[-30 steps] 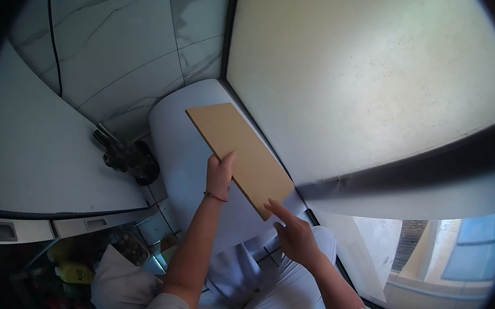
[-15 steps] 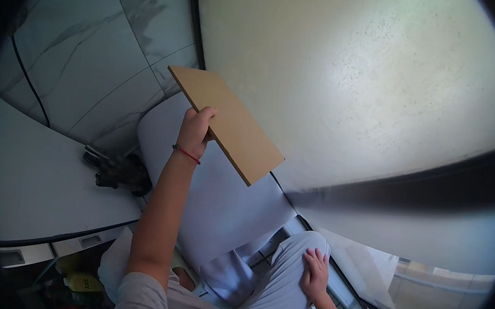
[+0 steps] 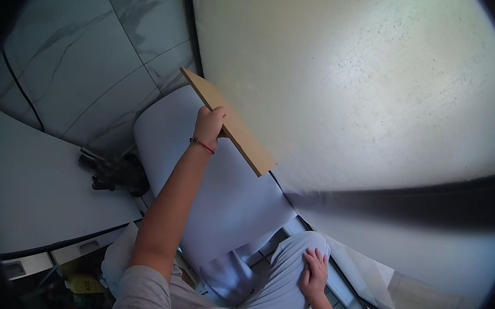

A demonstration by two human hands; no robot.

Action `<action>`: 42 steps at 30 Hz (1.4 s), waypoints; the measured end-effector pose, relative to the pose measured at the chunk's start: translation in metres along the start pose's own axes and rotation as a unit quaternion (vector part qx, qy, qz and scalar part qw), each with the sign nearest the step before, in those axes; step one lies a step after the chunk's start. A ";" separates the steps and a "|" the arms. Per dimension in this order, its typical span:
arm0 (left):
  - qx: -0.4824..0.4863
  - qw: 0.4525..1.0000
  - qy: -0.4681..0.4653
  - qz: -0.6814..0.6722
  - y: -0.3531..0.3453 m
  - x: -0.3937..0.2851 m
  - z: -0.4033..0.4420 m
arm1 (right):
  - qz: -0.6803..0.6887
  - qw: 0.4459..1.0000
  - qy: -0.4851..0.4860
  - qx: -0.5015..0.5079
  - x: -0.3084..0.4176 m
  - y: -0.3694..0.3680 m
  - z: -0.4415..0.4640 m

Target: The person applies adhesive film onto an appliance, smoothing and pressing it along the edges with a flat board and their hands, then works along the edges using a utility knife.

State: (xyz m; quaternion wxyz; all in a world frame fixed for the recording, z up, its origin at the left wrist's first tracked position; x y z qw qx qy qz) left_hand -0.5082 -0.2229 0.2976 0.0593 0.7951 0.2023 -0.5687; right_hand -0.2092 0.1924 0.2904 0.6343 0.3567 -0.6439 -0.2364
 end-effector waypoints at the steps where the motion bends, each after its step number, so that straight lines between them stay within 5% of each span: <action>1: -0.004 1.000 0.003 0.005 -0.001 0.008 0.001 | -0.004 1.000 0.002 -0.003 0.000 0.000 0.000; 9: -0.052 0.998 0.024 0.022 -0.008 0.074 0.014 | -0.013 1.000 0.004 0.003 0.001 0.001 -0.001; 16: 0.003 0.999 0.004 -0.036 0.009 0.010 -0.008 | -0.018 1.000 0.003 0.004 -0.004 0.000 -0.001; 22: -0.076 0.997 0.001 -0.005 -0.002 0.049 0.017 | -0.017 1.000 0.003 0.007 0.001 0.003 0.002; 27: -0.032 0.999 0.007 0.001 -0.006 0.043 0.006 | -0.016 1.000 0.001 -0.001 -0.001 0.001 0.000; 37: 0.038 0.996 -0.072 -0.034 0.009 -0.063 -0.040 | -0.002 1.000 -0.027 0.003 0.000 0.001 0.006; 42: 0.050 0.997 -0.011 -0.055 0.019 -0.033 -0.007 | -0.001 0.999 -0.033 0.005 0.004 0.002 0.008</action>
Point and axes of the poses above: each hand's wrist, its own z-axis towards the middle knuckle, its own y-axis out of the back of the hand, x = y × z, the point moved 3 cm from there along z, towards the middle knuckle, and after that the axes turned 8 degrees about z, right-handed, at the moved point
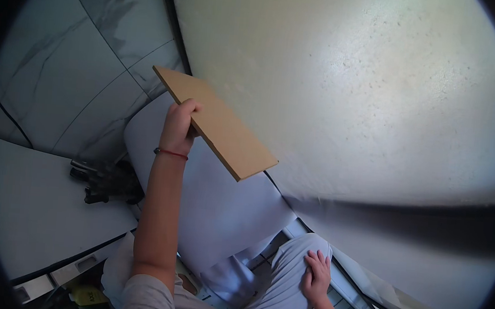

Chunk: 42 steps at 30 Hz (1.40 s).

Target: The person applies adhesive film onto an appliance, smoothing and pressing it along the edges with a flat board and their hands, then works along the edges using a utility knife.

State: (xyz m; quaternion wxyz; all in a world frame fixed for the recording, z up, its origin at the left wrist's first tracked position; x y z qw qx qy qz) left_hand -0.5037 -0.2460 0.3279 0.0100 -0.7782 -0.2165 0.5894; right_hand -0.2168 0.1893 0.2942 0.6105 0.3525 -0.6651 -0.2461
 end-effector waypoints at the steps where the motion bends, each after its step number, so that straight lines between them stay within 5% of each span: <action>1: 0.002 1.000 0.012 0.009 0.000 0.012 0.009 | -0.001 1.000 0.001 -0.001 0.000 -0.001 0.002; 6: -0.060 0.997 0.024 0.049 -0.023 0.079 0.021 | -0.002 1.000 0.006 -0.011 -0.003 -0.004 -0.001; 9: -0.075 0.996 0.025 0.037 -0.035 0.044 -0.004 | -0.003 1.000 0.006 -0.013 0.000 -0.002 0.002; 11: 0.019 0.999 -0.022 0.026 -0.013 0.024 -0.005 | -0.003 1.000 0.001 -0.009 0.001 -0.003 -0.002; 19: -0.048 0.992 -0.113 -0.023 -0.027 -0.098 -0.062 | 0.000 1.000 0.001 -0.009 0.001 -0.003 0.000; 33: -0.022 0.999 -0.018 0.041 -0.001 0.033 0.035 | 0.003 1.000 0.004 -0.025 0.000 -0.004 -0.003; 42: -0.020 0.998 -0.051 0.041 -0.002 0.000 0.026 | 0.004 0.999 0.015 -0.030 0.002 -0.004 -0.005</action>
Point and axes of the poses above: each hand's wrist, its own z-axis towards the middle knuckle, its own y-axis out of the back of the hand, x = y × z, the point moved 3 cm from there along z, towards the middle knuckle, and after that the axes turned 8 degrees about z, right-handed, at the moved point
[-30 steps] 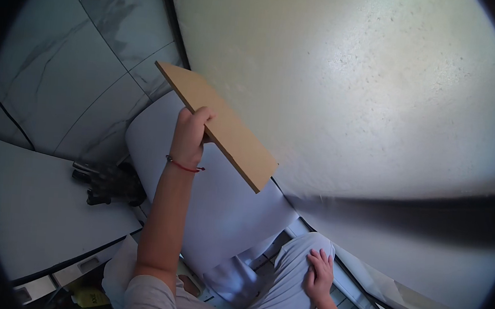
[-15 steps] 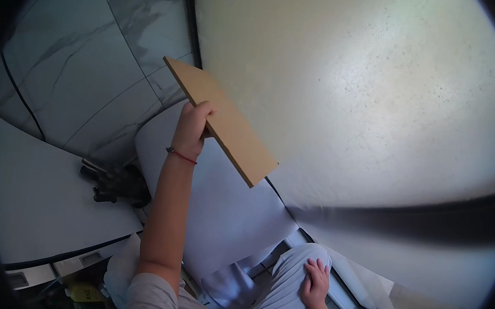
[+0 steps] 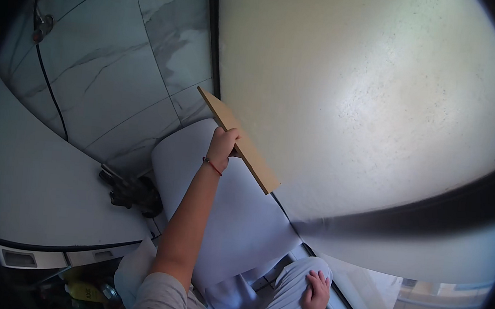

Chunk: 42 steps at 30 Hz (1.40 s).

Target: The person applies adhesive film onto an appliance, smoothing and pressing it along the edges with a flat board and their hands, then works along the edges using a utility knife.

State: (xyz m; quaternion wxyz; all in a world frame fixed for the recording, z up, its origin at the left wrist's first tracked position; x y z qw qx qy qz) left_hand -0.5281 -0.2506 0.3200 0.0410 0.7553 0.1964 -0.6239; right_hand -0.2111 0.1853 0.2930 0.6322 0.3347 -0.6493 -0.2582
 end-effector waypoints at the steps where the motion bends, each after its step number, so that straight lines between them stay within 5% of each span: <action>1: -0.007 1.000 -0.001 0.005 0.000 0.000 -0.002 | -0.001 1.000 -0.001 0.001 0.000 0.000 -0.001; 13: -0.040 0.999 0.007 0.022 -0.001 0.042 0.022 | 0.002 1.000 -0.013 0.000 -0.004 -0.002 0.002; 21: -0.032 0.995 -0.082 0.041 0.002 -0.069 -0.018 | -0.006 1.000 -0.014 -0.019 -0.001 -0.007 0.005; 28: -0.062 0.987 -0.133 0.065 -0.009 -0.103 -0.038 | -0.014 1.000 -0.015 -0.014 0.000 -0.007 0.004; 34: -0.042 0.971 -0.168 0.168 -0.007 -0.063 -0.019 | 0.000 1.000 -0.013 -0.019 0.001 -0.004 0.001; 36: -0.088 0.935 -0.258 0.226 -0.025 -0.052 -0.048 | -0.002 1.000 -0.009 -0.017 0.004 -0.004 0.002; 42: -0.099 0.870 -0.302 0.377 -0.046 0.004 -0.058 | -0.015 0.999 0.031 0.022 0.007 -0.002 0.000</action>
Point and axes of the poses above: each hand's wrist, its own z-axis towards the middle knuckle, its own y-axis out of the back of the hand, x = y × z, the point moved 3 cm from there along z, towards the middle knuckle, and after that the axes turned 8 degrees about z, right-handed, at the moved point
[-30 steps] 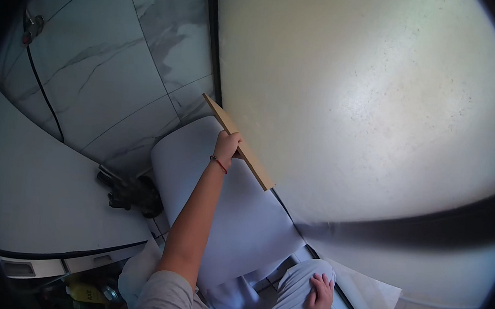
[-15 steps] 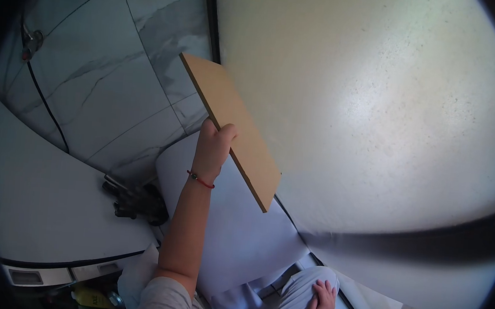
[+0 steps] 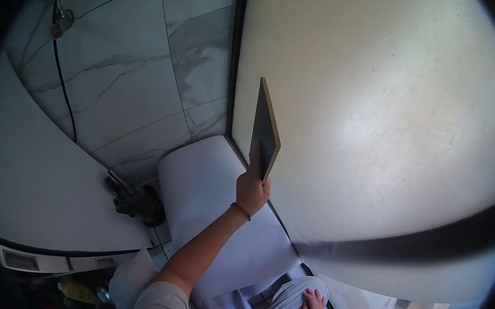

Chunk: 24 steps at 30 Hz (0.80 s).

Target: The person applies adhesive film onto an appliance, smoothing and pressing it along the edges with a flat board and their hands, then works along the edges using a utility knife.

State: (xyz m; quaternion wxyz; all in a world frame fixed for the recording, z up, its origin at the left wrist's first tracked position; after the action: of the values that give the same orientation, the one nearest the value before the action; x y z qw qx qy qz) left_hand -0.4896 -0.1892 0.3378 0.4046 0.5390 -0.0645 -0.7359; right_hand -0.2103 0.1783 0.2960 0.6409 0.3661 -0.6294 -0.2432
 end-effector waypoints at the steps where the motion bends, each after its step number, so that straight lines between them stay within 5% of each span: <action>1: -0.024 0.999 -0.018 0.019 -0.004 0.011 0.010 | -0.001 1.000 0.001 -0.003 0.001 0.001 0.000; 14: -0.132 0.989 -0.035 0.050 0.014 0.060 0.111 | -0.013 1.000 0.009 -0.012 0.012 -0.001 -0.002; 17: -0.057 0.998 0.025 0.027 0.022 0.059 0.106 | -0.015 1.000 0.012 -0.017 0.013 0.000 -0.001; 20: -0.096 0.989 -0.071 0.084 0.013 0.028 0.063 | -0.014 1.000 0.012 -0.015 0.013 0.000 0.000; 24: -0.062 0.995 -0.039 0.063 0.017 0.032 0.073 | -0.019 1.000 0.006 -0.021 0.016 0.000 -0.001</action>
State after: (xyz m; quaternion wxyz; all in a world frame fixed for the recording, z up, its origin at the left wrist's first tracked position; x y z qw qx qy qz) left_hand -0.5456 -0.2463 0.3535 0.4797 0.4790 -0.0682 -0.7320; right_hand -0.2079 0.1660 0.3060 0.6476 0.3654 -0.6133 -0.2663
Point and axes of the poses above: each hand's wrist, its own z-axis towards the middle knuckle, its own y-axis out of the back of the hand, x = y × z, the point moved 3 cm from there along z, towards the middle knuckle, and after that the axes turned 8 degrees about z, right-handed, at the moved point
